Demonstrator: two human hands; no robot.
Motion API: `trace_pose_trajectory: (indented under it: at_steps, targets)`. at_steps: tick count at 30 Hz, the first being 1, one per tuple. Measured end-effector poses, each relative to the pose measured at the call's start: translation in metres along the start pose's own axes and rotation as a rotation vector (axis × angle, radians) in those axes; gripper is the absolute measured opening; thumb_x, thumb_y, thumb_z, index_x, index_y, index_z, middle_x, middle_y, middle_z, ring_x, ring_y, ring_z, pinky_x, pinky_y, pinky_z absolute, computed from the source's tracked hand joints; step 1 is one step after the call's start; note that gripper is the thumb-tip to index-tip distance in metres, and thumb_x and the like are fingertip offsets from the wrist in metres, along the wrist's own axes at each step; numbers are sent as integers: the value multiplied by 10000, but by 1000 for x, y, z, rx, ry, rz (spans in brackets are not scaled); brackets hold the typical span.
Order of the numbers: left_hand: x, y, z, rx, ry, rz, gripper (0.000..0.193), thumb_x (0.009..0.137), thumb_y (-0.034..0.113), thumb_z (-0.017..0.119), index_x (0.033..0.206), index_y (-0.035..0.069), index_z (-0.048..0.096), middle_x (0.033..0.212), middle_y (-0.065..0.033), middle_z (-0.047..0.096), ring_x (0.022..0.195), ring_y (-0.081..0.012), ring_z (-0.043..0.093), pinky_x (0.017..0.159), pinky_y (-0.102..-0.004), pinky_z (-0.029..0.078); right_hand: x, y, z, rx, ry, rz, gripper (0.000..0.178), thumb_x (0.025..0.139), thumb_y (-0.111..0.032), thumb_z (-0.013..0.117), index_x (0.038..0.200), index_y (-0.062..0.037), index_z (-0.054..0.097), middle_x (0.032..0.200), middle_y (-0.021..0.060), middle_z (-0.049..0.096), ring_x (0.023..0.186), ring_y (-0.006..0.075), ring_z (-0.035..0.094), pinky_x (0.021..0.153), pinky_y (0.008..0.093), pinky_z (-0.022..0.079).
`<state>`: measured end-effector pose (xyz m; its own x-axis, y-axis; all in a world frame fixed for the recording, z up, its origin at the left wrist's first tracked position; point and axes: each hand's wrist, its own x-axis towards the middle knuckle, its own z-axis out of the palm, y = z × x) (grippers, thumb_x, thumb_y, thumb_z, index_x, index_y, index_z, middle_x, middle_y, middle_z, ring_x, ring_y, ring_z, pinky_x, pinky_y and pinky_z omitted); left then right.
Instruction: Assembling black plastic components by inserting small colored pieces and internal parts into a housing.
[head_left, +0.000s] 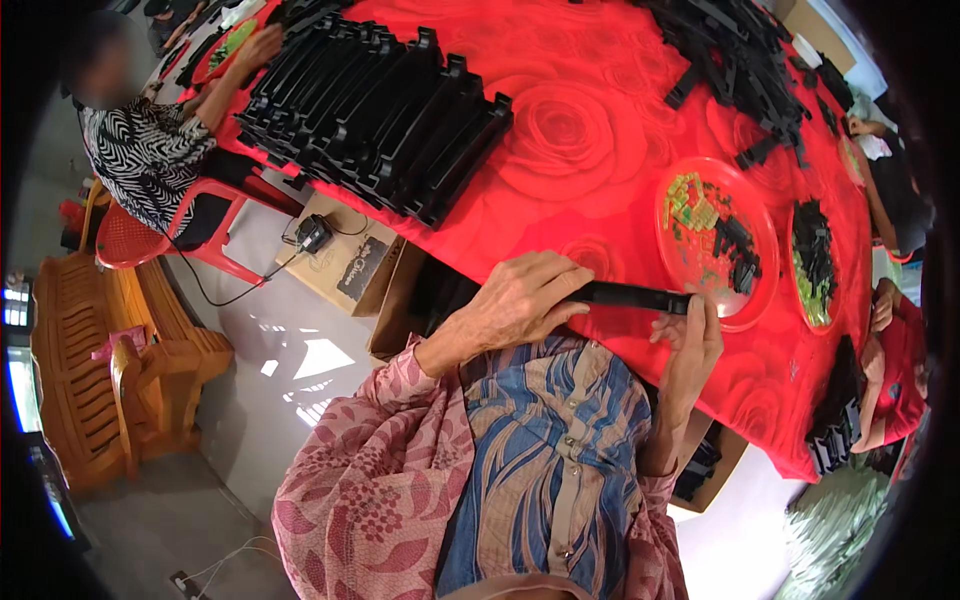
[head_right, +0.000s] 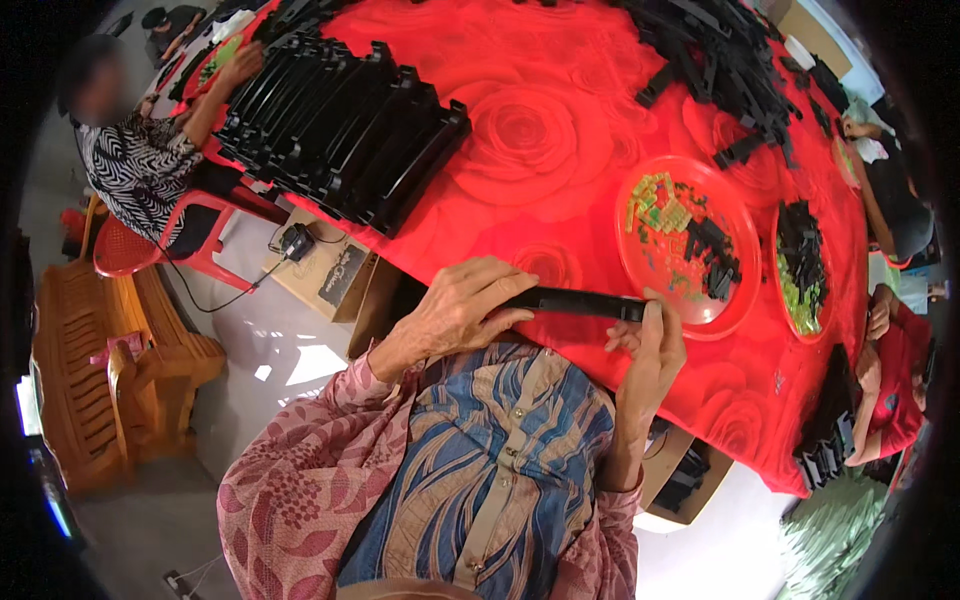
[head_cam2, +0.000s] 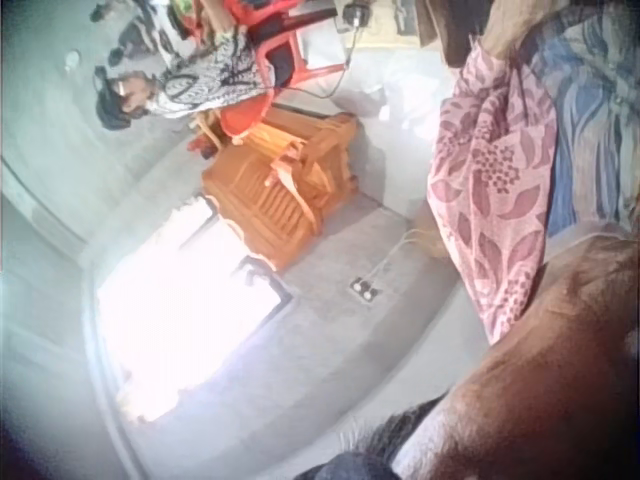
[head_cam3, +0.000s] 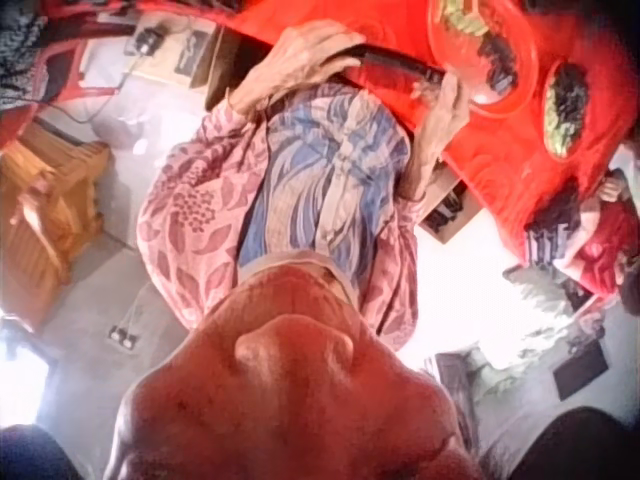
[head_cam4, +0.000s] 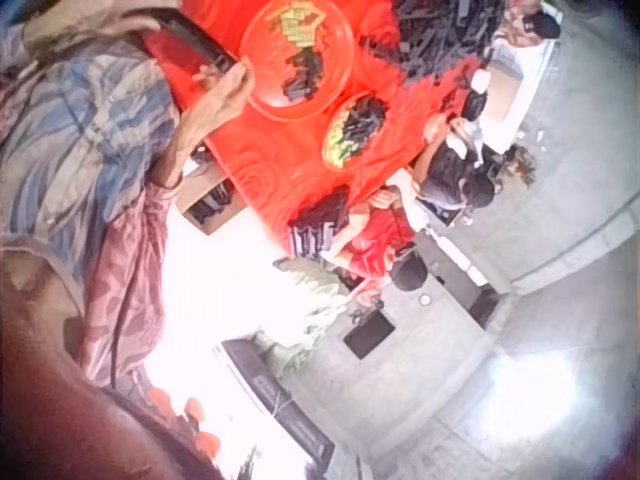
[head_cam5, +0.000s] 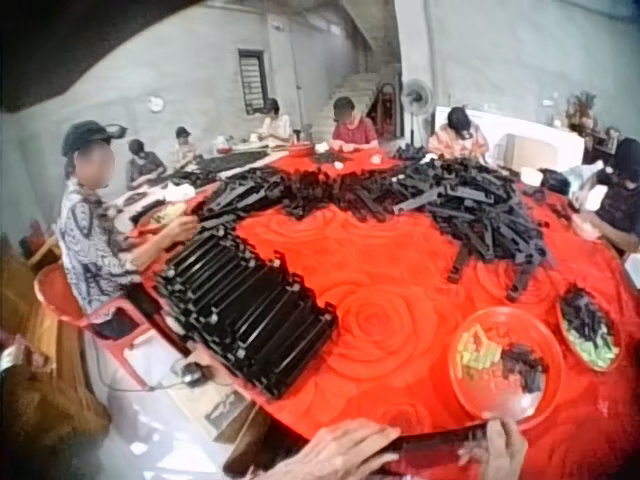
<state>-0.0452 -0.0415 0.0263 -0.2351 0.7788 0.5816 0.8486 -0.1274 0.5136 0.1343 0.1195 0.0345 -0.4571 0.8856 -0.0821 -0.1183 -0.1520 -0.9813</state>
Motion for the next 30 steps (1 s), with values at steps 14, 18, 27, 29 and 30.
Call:
trace_pose_trajectory:
  at_steps: [14, 18, 27, 29, 30]
  targets:
    - [37, -41, -148, 665, 775, -147, 300, 766, 58, 767, 1044, -1, 672, 926, -152, 670, 800, -296, 646, 708, -370, 523, -8, 30, -1, -345, -83, -126, 197, 965, -123, 584, 1055, 45, 636, 878, 74, 674, 642, 84, 560, 567, 222, 450]
    - [44, -69, -204, 776, 824, -369, 247, 835, 159, 725, 1036, 21, 685, 936, -135, 680, 815, -276, 657, 732, -347, 515, -3, 34, -2, -383, -92, -195, 101, 925, -48, 617, 977, 29, 657, 789, 37, 602, 616, 80, 554, 546, 222, 472]
    - [41, -146, -241, 952, 581, -700, 291, 863, 174, 680, 1115, 31, 699, 1086, -143, 710, 1012, -272, 672, 896, -358, 495, 3, 43, -11, -471, -63, -251, 65, 884, -2, 642, 942, 25, 650, 739, 53, 576, 611, 84, 501, 535, 246, 413]
    - [26, -177, -258, 894, 585, -490, 318, 853, 237, 697, 1091, 26, 703, 1063, -153, 711, 985, -304, 676, 876, -375, 507, 5, 48, -8, -455, -47, -287, 68, 875, 1, 647, 940, 21, 648, 743, 71, 586, 609, 102, 519, 539, 258, 422]
    - [17, -186, -269, 871, 594, -432, 353, 834, 301, 721, 1058, 29, 712, 1047, -163, 708, 956, -342, 677, 841, -402, 518, 6, 47, -6, -437, -65, -339, 74, 865, 5, 652, 938, 17, 646, 747, 89, 596, 607, 121, 538, 542, 271, 430]
